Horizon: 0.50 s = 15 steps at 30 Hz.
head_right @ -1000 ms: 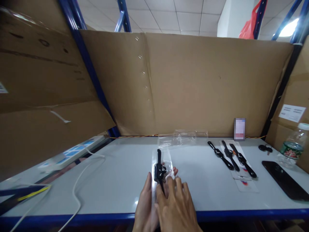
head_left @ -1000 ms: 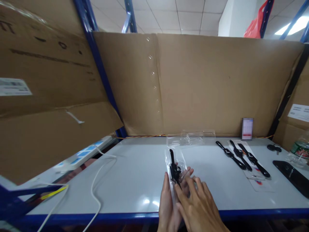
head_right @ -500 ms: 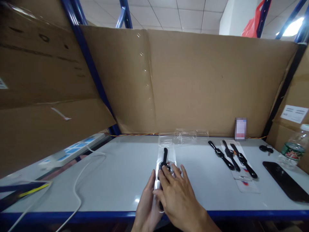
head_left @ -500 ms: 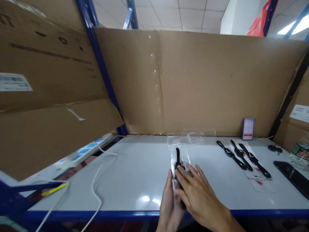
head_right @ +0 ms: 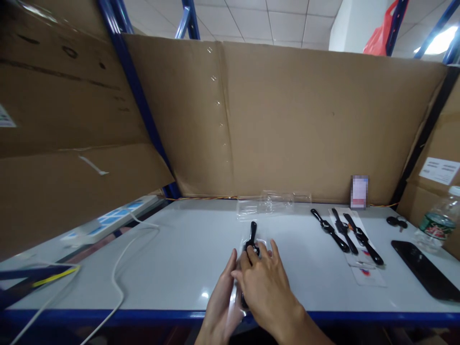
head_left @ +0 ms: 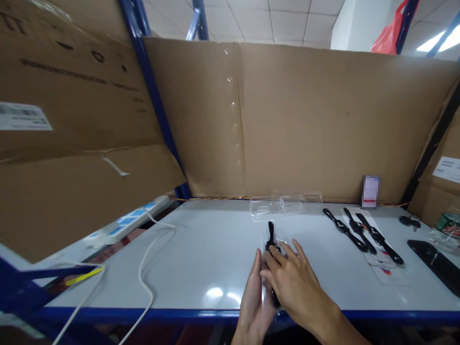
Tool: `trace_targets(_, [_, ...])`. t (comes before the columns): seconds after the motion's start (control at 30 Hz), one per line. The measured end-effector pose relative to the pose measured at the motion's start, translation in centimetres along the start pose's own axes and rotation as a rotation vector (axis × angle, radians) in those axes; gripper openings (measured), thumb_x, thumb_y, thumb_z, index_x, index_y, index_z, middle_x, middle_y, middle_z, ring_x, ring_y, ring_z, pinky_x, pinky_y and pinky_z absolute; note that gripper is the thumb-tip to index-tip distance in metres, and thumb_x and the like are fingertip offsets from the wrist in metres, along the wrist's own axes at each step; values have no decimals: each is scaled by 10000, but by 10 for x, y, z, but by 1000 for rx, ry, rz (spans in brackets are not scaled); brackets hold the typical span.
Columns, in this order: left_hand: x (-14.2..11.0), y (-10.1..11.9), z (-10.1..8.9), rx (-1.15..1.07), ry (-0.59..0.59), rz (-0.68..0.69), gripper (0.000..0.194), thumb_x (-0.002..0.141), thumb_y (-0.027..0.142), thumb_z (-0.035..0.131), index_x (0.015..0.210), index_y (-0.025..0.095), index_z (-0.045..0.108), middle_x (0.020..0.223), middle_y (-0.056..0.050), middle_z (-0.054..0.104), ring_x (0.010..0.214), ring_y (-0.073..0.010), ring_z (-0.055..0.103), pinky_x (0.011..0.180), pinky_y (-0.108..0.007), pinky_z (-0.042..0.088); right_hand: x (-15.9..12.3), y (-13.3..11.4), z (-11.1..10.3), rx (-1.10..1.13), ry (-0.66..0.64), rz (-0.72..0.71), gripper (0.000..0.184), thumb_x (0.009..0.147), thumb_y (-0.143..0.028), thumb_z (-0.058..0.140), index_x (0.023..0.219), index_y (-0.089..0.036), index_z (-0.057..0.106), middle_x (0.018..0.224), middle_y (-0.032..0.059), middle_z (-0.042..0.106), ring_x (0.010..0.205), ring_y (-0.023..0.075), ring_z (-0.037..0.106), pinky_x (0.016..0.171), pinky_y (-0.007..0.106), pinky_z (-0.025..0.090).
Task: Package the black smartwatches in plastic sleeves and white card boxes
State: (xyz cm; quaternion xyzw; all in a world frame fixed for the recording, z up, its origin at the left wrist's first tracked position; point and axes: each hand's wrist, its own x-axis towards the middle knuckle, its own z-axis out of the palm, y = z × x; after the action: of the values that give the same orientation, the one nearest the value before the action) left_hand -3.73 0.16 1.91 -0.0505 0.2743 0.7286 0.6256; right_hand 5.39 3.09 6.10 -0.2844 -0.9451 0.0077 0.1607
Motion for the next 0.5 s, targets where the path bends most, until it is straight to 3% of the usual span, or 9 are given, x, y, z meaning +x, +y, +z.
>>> trace_targets(0.13, [2, 1, -1, -10, -135, -62, 258, 975, 348, 555, 1006, 165, 734, 1005, -88, 777, 1093, -274, 706, 1016, -407, 525, 1, -1, 7, -25, 7, -8, 356, 1041, -267, 449, 1301, -106, 631, 1357, 134, 629, 1359, 325, 480, 1155, 551, 370])
trace_targets(0.33, [6, 1, -7, -35, -132, -37, 343, 991, 399, 515, 1018, 166, 766, 1004, -102, 790, 1090, -264, 709, 1026, -388, 518, -3, 3, 24, 72, 154, -56, 420, 1051, -276, 416, 1392, -77, 561, 1444, 128, 555, 1436, 313, 379, 1199, 503, 340])
trace_targets(0.5, [3, -1, -3, -53, -86, 74, 383, 1028, 338, 443, 1022, 149, 776, 1051, -86, 791, 1138, -211, 686, 1038, -275, 495, -10, 17, 33, 288, 315, -85, 456, 1042, -195, 372, 1488, -125, 444, 1489, 106, 510, 1416, 234, 428, 1182, 467, 384])
